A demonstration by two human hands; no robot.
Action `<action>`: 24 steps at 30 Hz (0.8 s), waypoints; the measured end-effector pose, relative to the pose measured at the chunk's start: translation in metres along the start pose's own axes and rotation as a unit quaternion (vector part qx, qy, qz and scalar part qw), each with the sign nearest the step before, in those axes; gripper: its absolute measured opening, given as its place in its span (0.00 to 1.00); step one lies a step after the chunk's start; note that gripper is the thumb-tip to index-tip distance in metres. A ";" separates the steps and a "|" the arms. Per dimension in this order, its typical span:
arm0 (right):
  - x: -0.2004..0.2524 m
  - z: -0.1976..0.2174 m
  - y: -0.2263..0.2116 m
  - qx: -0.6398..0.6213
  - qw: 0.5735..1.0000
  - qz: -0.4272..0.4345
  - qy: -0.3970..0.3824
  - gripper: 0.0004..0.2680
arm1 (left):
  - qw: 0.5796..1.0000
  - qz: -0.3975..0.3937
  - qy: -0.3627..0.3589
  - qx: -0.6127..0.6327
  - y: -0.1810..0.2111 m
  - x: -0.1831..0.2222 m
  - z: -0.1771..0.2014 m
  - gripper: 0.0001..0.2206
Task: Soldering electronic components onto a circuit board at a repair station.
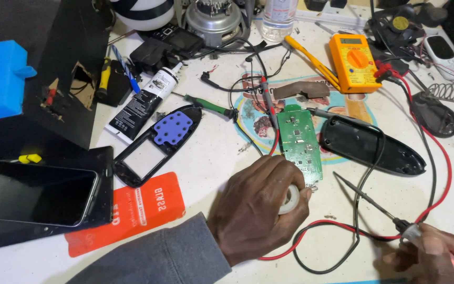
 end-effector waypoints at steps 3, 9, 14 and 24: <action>0.010 0.010 0.008 0.050 0.998 0.018 0.032 0.17 | 0.999 0.044 -0.014 0.027 -0.008 -0.002 -0.004 0.07; 0.014 -0.046 -0.071 0.014 0.987 0.151 0.050 0.17 | 0.969 0.194 0.023 0.153 -0.044 -0.001 0.003 0.04; 0.013 -0.091 -0.118 -0.024 0.971 0.238 0.011 0.14 | 0.944 0.220 0.074 0.234 -0.060 0.003 0.021 0.04; -0.010 -0.098 -0.108 0.004 0.966 0.232 -0.110 0.15 | 0.970 0.066 -0.045 0.231 -0.025 -0.001 0.005 0.01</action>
Point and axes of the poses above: each hand's wrist, its own x-axis away from the middle knuckle, its own z-axis out of the back of the hand, y = z × x, the point moved 8 cm from there along -x, towards the middle knuckle, and after that the axes turned 15 degrees about -y, right-handed, at the moved point
